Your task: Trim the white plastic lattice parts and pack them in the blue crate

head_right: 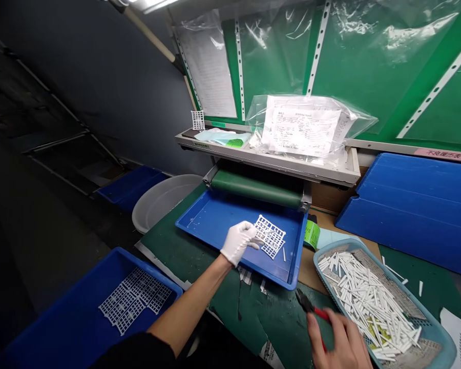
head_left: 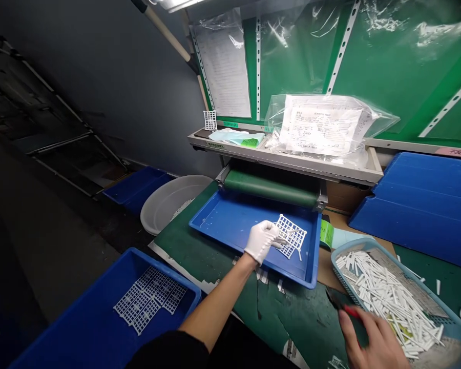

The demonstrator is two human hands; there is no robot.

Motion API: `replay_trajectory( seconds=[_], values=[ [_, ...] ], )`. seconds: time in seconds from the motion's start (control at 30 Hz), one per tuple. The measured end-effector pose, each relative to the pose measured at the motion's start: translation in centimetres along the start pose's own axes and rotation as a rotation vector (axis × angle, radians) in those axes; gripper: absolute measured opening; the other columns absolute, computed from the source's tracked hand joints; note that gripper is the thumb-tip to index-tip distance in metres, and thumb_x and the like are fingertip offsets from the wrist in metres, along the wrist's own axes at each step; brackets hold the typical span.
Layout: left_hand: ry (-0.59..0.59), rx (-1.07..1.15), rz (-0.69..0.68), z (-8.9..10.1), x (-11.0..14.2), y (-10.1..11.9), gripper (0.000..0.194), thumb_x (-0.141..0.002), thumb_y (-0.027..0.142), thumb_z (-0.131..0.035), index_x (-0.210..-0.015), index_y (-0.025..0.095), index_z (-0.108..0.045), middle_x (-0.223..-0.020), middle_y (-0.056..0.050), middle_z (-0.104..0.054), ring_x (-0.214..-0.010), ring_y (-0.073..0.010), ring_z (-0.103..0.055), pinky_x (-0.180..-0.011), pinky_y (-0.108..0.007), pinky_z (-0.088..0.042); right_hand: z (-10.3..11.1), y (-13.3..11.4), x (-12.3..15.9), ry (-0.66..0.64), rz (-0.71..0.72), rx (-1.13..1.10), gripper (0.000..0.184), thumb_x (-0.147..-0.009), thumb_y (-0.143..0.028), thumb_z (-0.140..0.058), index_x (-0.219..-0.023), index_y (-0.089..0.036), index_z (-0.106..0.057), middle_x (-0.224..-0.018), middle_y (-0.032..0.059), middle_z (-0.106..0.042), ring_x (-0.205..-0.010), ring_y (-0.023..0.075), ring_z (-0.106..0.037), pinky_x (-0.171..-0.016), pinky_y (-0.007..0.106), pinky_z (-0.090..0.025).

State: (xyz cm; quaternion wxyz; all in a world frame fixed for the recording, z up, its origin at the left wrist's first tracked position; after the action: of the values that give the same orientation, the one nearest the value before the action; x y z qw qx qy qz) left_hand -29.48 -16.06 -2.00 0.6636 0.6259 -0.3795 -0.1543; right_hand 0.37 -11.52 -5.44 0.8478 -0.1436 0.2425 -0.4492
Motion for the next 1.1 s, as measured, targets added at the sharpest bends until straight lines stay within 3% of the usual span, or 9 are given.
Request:
replay_trajectory(
  seconds=[0.13,0.23,0.37,0.47,0.6,0.67,0.77,0.9,1.1],
  values=[
    [-0.061,0.069,-0.076,0.8,5.8,2.5,0.021,-0.082,0.030,-0.067,-0.074,0.019,-0.052,-0.066,-0.003,-0.068,-0.061,-0.0203,-0.072,-0.047,-0.024,-0.053,0.9,-5.1,-4.7,0.106,0.255,0.160,0.061,-0.091,-0.067,-0.045,-0.117,-0.014,-0.062,-0.110,0.0151,-0.063,-0.103,0.0309,-0.059,-0.078,0.039,-0.048],
    [-0.084,0.061,-0.059,1.2,7.8,3.0,0.019,-0.080,0.028,-0.068,-0.072,0.019,-0.053,-0.062,-0.002,-0.066,-0.057,-0.0195,-0.071,-0.044,-0.022,-0.050,1.2,-7.4,-6.0,0.158,0.346,0.187,0.061,-0.092,-0.064,-0.048,-0.119,-0.011,-0.060,-0.112,0.0161,-0.061,-0.105,0.0315,-0.056,-0.086,0.042,-0.045],
    [-0.129,0.042,0.000,1.3,8.6,2.5,0.019,-0.079,0.027,-0.069,-0.071,0.019,-0.054,-0.060,-0.001,-0.065,-0.052,-0.0175,-0.067,-0.042,-0.021,-0.045,1.2,-7.9,-5.7,0.155,0.416,0.172,0.061,-0.092,-0.061,-0.051,-0.126,-0.010,-0.056,-0.114,0.0169,-0.059,-0.107,0.0319,-0.054,-0.091,0.043,-0.045],
    [-0.189,0.076,-0.061,0.2,8.5,1.9,0.022,-0.079,0.031,-0.072,-0.071,0.017,-0.056,-0.062,0.000,-0.064,-0.052,-0.0136,-0.063,-0.050,-0.023,-0.047,1.1,-7.5,-5.0,0.152,0.443,0.131,0.059,-0.093,-0.059,-0.049,-0.124,-0.010,-0.056,-0.112,0.0176,-0.059,-0.105,0.0317,-0.054,-0.088,0.043,-0.047],
    [-0.185,0.496,-0.123,-3.4,7.8,0.3,0.044,-0.080,0.060,-0.068,-0.093,0.018,-0.061,-0.083,-0.003,-0.067,-0.070,-0.0149,-0.064,-0.067,-0.027,-0.053,0.2,-7.1,-3.7,0.143,0.318,0.110,0.051,-0.091,-0.058,-0.054,-0.113,-0.013,-0.061,-0.098,0.0134,-0.059,-0.090,0.0274,-0.055,-0.073,0.038,-0.047],
    [-0.218,0.698,-0.011,-5.5,7.3,-0.7,0.063,-0.078,0.077,-0.058,-0.103,0.019,-0.060,-0.079,-0.003,-0.065,-0.065,-0.0157,-0.062,-0.062,-0.028,-0.051,0.0,-6.8,-3.2,0.164,0.277,0.121,0.049,-0.091,-0.056,-0.056,-0.113,-0.012,-0.061,-0.098,0.0137,-0.059,-0.090,0.0278,-0.056,-0.074,0.039,-0.048],
    [-0.315,0.735,0.193,-7.8,7.0,-1.5,0.070,-0.079,0.081,-0.049,-0.096,0.014,-0.063,-0.066,-0.001,-0.058,-0.055,-0.0132,-0.057,-0.055,-0.024,-0.046,0.7,-5.7,-3.3,0.221,0.339,0.173,0.053,-0.090,-0.053,-0.059,-0.119,-0.009,-0.059,-0.107,0.0175,-0.060,-0.100,0.0320,-0.056,-0.083,0.044,-0.049],
    [-0.525,0.550,0.517,-9.9,7.2,-1.5,0.072,-0.086,0.079,-0.039,-0.083,0.012,-0.065,-0.065,-0.004,-0.061,-0.052,-0.0145,-0.057,-0.051,-0.025,-0.044,3.1,-2.9,-4.6,0.280,0.554,0.274,0.065,-0.086,-0.051,-0.064,-0.128,-0.003,-0.055,-0.118,0.0217,-0.059,-0.112,0.0370,-0.053,-0.098,0.051,-0.046],
    [-0.651,0.243,0.732,-13.5,7.8,-2.0,0.075,-0.084,0.082,-0.035,-0.070,0.014,-0.064,-0.062,-0.006,-0.062,-0.049,-0.0158,-0.054,-0.054,-0.029,-0.046,6.8,1.1,-6.1,0.283,0.764,0.390,0.078,-0.084,-0.063,-0.061,-0.129,0.000,-0.056,-0.118,0.0231,-0.061,-0.115,0.0387,-0.052,-0.102,0.055,-0.045]
  ],
)
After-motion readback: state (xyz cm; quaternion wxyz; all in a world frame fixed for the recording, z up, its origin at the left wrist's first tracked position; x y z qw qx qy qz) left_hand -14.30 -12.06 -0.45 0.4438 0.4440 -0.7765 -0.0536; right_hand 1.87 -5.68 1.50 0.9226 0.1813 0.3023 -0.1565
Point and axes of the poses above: each hand's wrist, its own x-axis away from the middle knuckle, its own z-axis out of the back of the hand, y = z × x, the point moved 3 cm from there along -x, towards the middle knuckle
